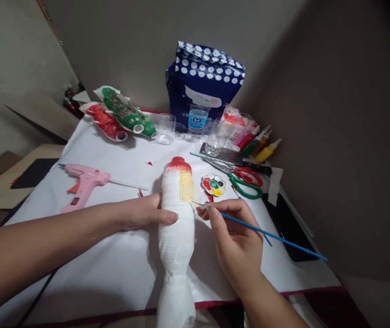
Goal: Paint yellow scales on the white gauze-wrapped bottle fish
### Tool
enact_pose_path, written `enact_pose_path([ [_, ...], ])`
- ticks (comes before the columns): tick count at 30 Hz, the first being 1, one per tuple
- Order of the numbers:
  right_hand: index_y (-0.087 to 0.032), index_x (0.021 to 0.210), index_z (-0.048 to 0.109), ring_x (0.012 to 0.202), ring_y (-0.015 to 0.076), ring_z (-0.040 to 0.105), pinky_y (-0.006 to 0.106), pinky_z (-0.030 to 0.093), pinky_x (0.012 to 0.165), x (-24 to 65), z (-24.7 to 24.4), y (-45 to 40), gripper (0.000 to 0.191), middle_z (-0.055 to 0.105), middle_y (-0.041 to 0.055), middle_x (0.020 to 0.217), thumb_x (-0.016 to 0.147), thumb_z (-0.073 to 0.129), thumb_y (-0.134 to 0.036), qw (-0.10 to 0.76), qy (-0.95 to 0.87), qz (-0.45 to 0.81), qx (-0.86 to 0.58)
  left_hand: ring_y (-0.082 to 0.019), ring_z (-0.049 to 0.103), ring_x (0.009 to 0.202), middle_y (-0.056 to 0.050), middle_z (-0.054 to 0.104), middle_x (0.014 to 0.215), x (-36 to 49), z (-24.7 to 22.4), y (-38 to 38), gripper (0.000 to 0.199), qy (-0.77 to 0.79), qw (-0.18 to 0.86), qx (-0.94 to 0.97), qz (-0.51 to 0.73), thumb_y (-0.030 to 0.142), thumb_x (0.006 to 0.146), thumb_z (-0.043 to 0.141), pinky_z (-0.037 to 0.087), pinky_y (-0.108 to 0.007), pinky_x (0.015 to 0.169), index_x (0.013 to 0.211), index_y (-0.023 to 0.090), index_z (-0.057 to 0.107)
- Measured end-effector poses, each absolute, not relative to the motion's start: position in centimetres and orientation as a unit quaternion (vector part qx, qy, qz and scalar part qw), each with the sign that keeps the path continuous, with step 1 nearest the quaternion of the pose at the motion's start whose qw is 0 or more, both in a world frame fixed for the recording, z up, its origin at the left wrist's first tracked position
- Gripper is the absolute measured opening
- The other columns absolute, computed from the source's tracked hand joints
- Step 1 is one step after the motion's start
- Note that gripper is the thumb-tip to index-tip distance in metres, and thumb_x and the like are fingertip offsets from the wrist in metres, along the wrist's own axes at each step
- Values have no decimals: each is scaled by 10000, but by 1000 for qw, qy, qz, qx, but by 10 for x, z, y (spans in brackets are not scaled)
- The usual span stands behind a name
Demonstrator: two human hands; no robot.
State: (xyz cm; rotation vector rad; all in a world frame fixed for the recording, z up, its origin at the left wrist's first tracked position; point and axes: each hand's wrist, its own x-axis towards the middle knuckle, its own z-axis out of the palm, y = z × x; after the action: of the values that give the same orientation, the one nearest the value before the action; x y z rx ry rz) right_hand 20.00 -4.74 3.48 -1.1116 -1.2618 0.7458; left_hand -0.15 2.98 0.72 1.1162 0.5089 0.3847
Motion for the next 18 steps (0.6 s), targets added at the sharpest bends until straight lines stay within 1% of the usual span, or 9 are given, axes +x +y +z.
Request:
enact_pose_path([
  [5,-235,879,659,768,148,740,248,594,711,201,35,-48,67,746,-6,808,930,653,-192,587,-566,306,-491,-331,676,1127,-152,703,1271,-2,8,29,794,234,804,518,175,537,727,831,548,-399,921,1375,155,576],
  [10,-233,885,659,773,140,734,241,590,719,202,35,-48,72,739,-8,812,933,645,-182,581,-577,312,-481,-325,683,1116,-152,714,1245,-1,8,29,763,228,800,524,184,542,735,829,562,-364,881,1343,143,599],
  [12,-231,874,661,765,135,729,234,592,718,202,35,-47,78,735,-11,799,931,646,-179,585,-579,304,-480,-322,681,1121,-149,711,1252,-1,8,30,746,227,799,526,185,538,743,825,559,-360,888,1336,144,601],
  [18,-234,861,661,761,120,718,216,584,720,201,37,-47,86,732,-21,796,931,650,-184,588,-567,295,-496,-331,680,1122,-135,729,1213,-1,9,29,839,236,801,519,181,538,719,836,540,-394,935,1412,165,547],
])
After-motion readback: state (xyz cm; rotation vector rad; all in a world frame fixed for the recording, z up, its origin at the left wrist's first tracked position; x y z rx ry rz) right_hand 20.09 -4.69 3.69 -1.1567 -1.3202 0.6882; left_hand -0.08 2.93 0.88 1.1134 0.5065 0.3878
